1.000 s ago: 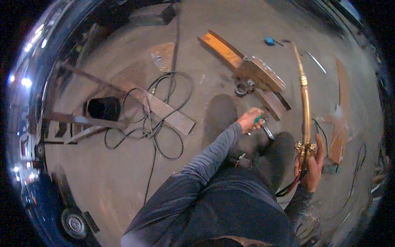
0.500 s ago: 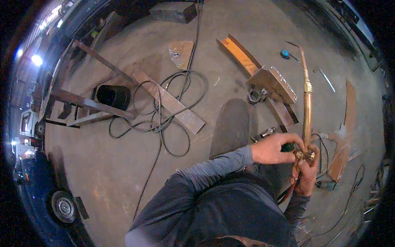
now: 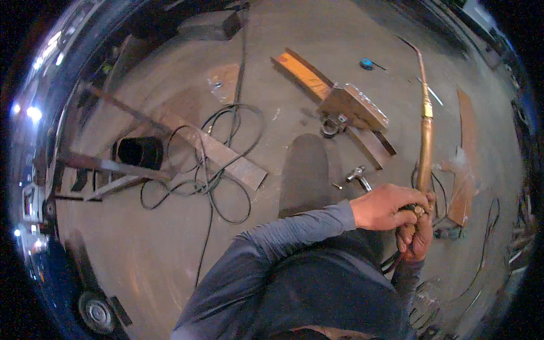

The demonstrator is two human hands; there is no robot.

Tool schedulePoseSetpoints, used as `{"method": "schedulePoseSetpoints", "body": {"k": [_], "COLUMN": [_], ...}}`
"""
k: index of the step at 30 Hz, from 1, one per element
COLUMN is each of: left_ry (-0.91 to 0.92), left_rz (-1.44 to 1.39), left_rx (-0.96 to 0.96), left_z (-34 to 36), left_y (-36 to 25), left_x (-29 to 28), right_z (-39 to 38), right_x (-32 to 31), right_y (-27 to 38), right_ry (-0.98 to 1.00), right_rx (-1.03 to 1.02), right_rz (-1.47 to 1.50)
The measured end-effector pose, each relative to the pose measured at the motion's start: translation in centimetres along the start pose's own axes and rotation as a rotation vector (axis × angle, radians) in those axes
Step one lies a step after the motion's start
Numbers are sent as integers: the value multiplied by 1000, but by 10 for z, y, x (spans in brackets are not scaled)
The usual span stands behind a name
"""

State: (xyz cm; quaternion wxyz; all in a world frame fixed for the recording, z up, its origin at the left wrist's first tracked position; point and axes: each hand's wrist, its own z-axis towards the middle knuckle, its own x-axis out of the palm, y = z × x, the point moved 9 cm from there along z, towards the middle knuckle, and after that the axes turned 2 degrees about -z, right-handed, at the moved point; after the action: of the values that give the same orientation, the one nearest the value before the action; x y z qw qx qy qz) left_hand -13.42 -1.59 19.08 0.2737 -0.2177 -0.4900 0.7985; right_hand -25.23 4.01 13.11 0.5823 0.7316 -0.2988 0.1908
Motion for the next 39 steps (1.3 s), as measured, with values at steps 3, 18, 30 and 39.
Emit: {"method": "schedulePoseSetpoints", "body": {"k": [3,18,30,39], "left_ry": [-21,-88,-568,-833], "left_rz": [49,-9,-211,-183], "left_rx": [-8,-114,-320,-230], "left_z": [3,-8,-53,-48], "left_y": [1,18,81,71], "left_x": [1,-2,-172,-220], "right_z": [5,5,1,-1], "right_x": [-4,0,2,1], "right_y": [0,0,-1,2], "right_ry": [39,-1,100,133], "right_rx": [-26,-73,12,80], "right_rz": [5,-69,-418,-446]}}
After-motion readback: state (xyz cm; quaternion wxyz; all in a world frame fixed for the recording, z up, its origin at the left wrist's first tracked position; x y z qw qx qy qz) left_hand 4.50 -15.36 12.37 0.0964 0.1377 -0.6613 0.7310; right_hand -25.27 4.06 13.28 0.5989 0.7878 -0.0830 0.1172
